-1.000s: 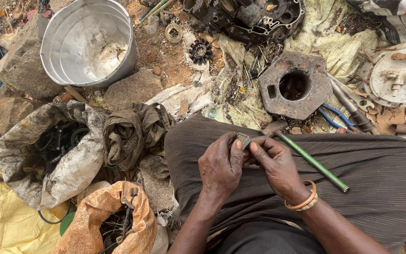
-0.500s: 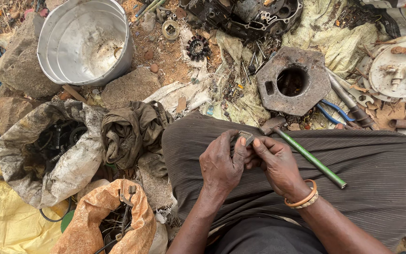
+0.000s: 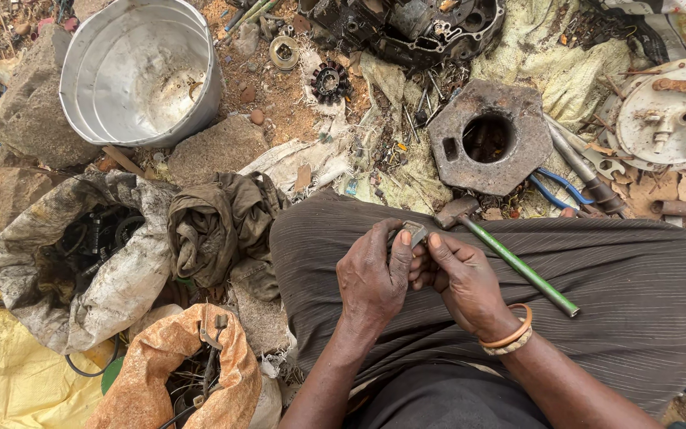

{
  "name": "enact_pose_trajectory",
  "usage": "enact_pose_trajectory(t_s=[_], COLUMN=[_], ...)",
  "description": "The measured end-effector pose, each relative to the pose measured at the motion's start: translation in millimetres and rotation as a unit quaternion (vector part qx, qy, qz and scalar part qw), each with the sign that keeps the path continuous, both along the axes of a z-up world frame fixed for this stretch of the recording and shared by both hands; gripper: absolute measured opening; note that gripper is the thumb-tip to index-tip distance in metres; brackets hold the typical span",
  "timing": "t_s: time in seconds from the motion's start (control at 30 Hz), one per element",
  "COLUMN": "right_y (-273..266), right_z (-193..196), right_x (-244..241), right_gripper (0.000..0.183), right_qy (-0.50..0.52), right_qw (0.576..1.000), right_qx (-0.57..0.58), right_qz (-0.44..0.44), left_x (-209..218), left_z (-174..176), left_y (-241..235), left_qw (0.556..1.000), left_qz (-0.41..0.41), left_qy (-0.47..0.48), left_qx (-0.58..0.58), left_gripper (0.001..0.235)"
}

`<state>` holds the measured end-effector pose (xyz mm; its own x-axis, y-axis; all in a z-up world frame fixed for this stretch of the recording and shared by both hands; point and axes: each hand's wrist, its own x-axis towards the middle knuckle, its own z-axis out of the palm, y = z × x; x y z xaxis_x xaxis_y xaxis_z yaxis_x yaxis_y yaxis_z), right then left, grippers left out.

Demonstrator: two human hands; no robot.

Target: The person is sitting on the ground and repairing a metal engine part. They use a screwdriver to pry out small cylindrical components from the part, then use a hammer and a metal rod to tap them out. Finally, they use a small file to clean the edges of the removed components.

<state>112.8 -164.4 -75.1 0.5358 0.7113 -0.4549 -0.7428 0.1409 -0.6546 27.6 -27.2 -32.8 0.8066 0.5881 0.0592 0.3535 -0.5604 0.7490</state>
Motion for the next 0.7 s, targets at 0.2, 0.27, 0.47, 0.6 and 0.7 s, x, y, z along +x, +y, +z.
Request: enact_pose_trajectory(t_s=[0.2,0.27,0.47,0.6,0.7], right_y=[6,6,5,6,8], right_z=[7,9,-2,-13,-16], right_x=[-3,-3,4,-1,-5], right_gripper=[0.026,0.035,0.032,0.025,0.020], right_qy=[-0.026,0.035,0.026,0.035,0.050], right_qw=[0.999,0.999,1.000,0.999,0.997], right_qx=[-0.002,0.038,-0.005,-0.001,0.003], right_qz=[-0.019,0.004,-0.011,-0.041,-0.061], left_x=[1,1,4,5,9], left_z=[1,2,1,0,3], left_y=[1,1,2,0,1], left_qw=[1.000,1.000,0.999,1.000,1.000], left_qz=[-0.006,-0.009,-0.010,-0.003,-0.009], left_qy=[-0.007,0.000,-0.025,-0.003,0.000], left_qx=[-0.004,-0.005,0.027,0.021,0.025], left_gripper=[0.049,0.049,0.044,0.042,0.041])
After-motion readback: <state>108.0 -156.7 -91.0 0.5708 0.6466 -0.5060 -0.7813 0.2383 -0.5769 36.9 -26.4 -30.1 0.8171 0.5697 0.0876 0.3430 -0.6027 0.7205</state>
